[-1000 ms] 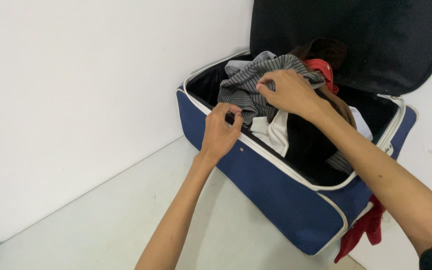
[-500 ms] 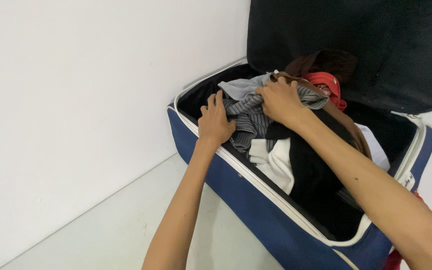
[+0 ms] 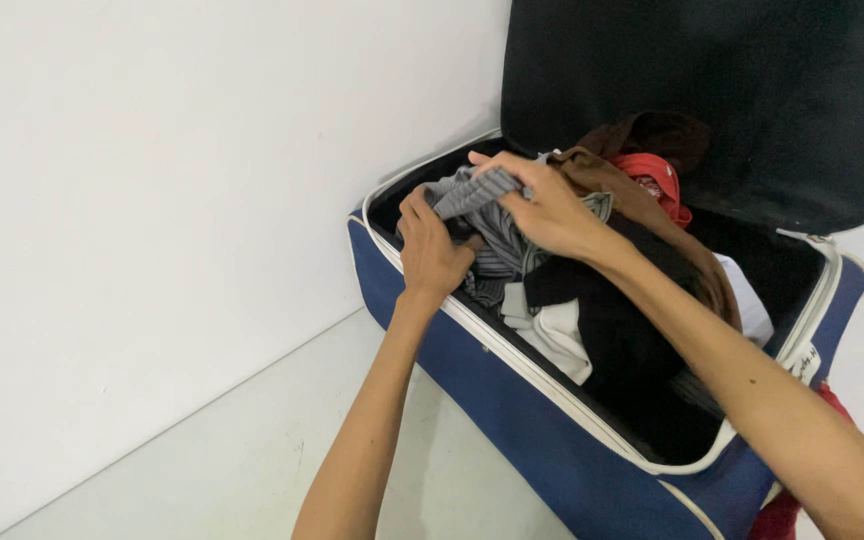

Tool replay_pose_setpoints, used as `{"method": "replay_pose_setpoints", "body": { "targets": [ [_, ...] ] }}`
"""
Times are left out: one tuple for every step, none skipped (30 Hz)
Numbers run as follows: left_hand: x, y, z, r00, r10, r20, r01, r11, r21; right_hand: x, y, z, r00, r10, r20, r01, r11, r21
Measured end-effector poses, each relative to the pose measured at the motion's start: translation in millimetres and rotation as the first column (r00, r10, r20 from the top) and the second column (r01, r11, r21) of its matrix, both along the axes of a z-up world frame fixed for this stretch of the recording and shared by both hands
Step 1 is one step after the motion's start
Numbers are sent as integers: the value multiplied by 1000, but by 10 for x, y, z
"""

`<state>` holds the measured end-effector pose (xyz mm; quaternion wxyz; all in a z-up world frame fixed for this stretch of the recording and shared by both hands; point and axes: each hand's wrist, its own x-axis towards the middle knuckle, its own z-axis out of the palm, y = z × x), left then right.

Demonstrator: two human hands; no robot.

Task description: The person removes various garments from a blue suitcase and folds them on a white table. The person handles a dark grey shirt, a light blue shirt, a beige shirt with a banana print, a striped shirt, a black shirt, a brown shirt, a white shirt, a red shirt, a dark brown shirt, and a patterned beige shirt. Each item is folded and placed into a growing stack on the table.

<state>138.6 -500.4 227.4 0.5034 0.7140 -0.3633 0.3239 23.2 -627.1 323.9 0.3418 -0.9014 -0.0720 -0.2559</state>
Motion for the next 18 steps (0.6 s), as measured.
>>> {"method": "replay_pose_setpoints", "body": {
  "targets": [
    [6,10,0,997,-20,-69,21,1000,9,-26,35,-15,991,53,123,-36,990,-133],
    [18,27,1,990,-40,-139,43,999,17,-58,68,-31,965,122,233,-57,962,-268],
    [35,66,-4,976,-56,-212,63,998,27,-79,96,-31,924,206,323,-65,916,-396],
    [83,114,16,977,-48,-210,55,998,28,-81,105,8,954,135,269,-49,951,-306],
    [123,171,30,976,-44,-215,52,998,30,-95,106,41,978,66,195,-24,977,-213],
    [148,235,45,975,-41,-220,49,998,33,-110,108,68,994,5,112,8,993,-121],
    [156,310,62,957,-81,-279,65,996,-66,-143,94,90,996,-69,61,78,985,-157],
    [159,400,92,934,-128,-333,76,983,-165,-187,56,114,989,-146,13,146,970,-196],
    [160,503,141,906,-175,-386,76,963,-258,-203,31,121,974,-221,-39,206,950,-233],
    [168,596,203,926,-149,-347,54,962,-269,-194,5,109,964,-256,-67,223,921,-318],
    [186,690,264,945,-122,-305,32,958,-284,-180,-40,84,952,-293,-88,234,884,-405],
    [208,780,323,960,-93,-262,11,954,-299,-155,-93,50,938,-331,-106,240,838,-490],
    [233,859,383,968,-102,-229,15,936,-352,-135,-155,17,928,-332,-171,205,836,-509],
    [262,937,450,975,-109,-195,21,915,-404,-113,-211,-10,913,-333,-235,168,834,-526],
    [283,991,521,980,-116,-159,31,890,-454,-92,-248,-31,894,-336,-297,132,830,-542],
    [304,1036,599,975,-107,-193,7,890,-456,-77,-264,-39,893,-327,-310,123,839,-530],
    [329,1075,690,969,-99,-225,-15,889,-457,-76,-271,-23,893,-317,-320,116,848,-518],
    [337,1099,761,962,-92,-257,-37,889,-457,-90,-266,6,892,-308,-331,108,856,-505]
  ]
}}
